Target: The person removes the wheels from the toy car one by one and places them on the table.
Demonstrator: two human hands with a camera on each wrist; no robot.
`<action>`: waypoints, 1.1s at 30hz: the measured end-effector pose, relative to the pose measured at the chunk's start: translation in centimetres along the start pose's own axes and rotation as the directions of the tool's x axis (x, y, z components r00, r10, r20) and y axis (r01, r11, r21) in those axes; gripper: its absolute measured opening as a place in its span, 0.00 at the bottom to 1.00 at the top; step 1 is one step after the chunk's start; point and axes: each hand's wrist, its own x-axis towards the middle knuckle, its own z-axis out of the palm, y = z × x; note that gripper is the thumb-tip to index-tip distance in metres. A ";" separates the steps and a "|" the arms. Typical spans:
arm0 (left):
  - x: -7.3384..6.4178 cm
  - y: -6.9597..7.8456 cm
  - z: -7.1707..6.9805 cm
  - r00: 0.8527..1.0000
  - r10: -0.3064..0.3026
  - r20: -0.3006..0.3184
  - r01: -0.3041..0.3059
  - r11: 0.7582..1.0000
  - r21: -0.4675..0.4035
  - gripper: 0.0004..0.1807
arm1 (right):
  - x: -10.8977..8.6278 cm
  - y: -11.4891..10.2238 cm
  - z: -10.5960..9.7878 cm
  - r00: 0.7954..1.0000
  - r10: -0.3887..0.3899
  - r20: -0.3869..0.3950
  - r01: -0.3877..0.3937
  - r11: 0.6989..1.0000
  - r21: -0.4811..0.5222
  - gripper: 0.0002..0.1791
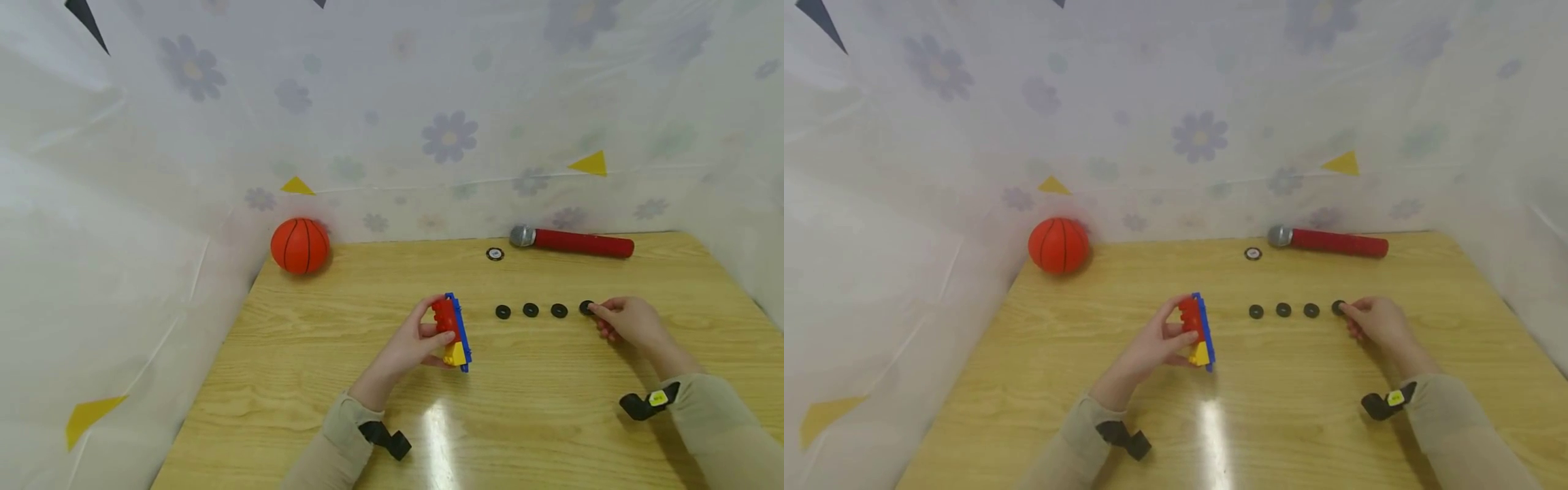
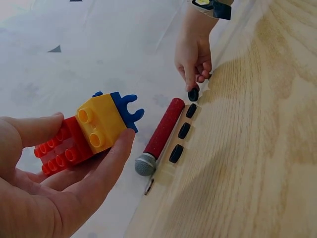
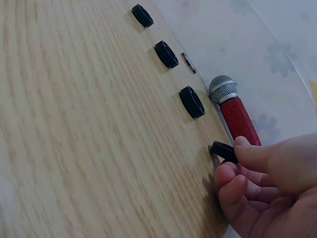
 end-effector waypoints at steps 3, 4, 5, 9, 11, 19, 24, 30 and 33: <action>0.0 0.0 0.0 1.000 0.002 -0.002 -0.002 1.000 0.005 0.36 | -0.1 -0.1 0.0 1.000 -0.010 -0.008 0.009 0.999 -0.049 0.28; 0.0 0.0 0.0 1.000 0.002 -0.004 -0.002 1.000 0.006 0.36 | -0.1 -0.2 -0.1 1.000 -0.015 -0.008 0.015 0.998 -0.062 0.28; 0.0 0.0 0.0 1.000 -0.001 -0.005 0.001 1.000 0.007 0.36 | -0.2 -0.2 -0.1 1.000 -0.015 -0.008 0.015 0.997 -0.076 0.28; 0.0 -0.1 0.0 1.000 0.000 -0.005 0.000 1.000 0.009 0.36 | -0.3 -0.3 -0.2 1.000 -0.010 -0.001 0.010 0.995 -0.095 0.27; 0.0 -0.1 0.0 1.000 0.000 -0.005 0.000 1.000 0.008 0.36 | -0.3 -0.4 -0.3 1.000 -0.001 0.002 0.001 0.996 -0.094 0.27; -0.2 0.0 0.1 1.000 0.008 -0.002 -0.008 1.000 0.012 0.36 | -0.5 -0.5 -0.5 0.999 0.031 0.025 -0.029 0.997 -0.078 0.28; -0.2 0.1 0.2 1.000 0.009 -0.001 -0.009 1.000 0.012 0.36 | -0.9 -0.6 -0.6 0.999 0.040 0.030 -0.039 0.998 -0.052 0.30; -0.1 0.1 0.1 1.000 0.017 0.000 -0.017 1.000 0.005 0.38 | -1.4 -1.5 -0.8 1.000 0.016 0.015 -0.016 0.999 0.035 0.33; 0.1 0.1 0.1 1.000 0.014 -0.005 -0.014 1.000 0.014 0.39 | -1.6 -2.4 -0.8 1.000 -0.014 0.001 0.013 0.993 0.118 0.33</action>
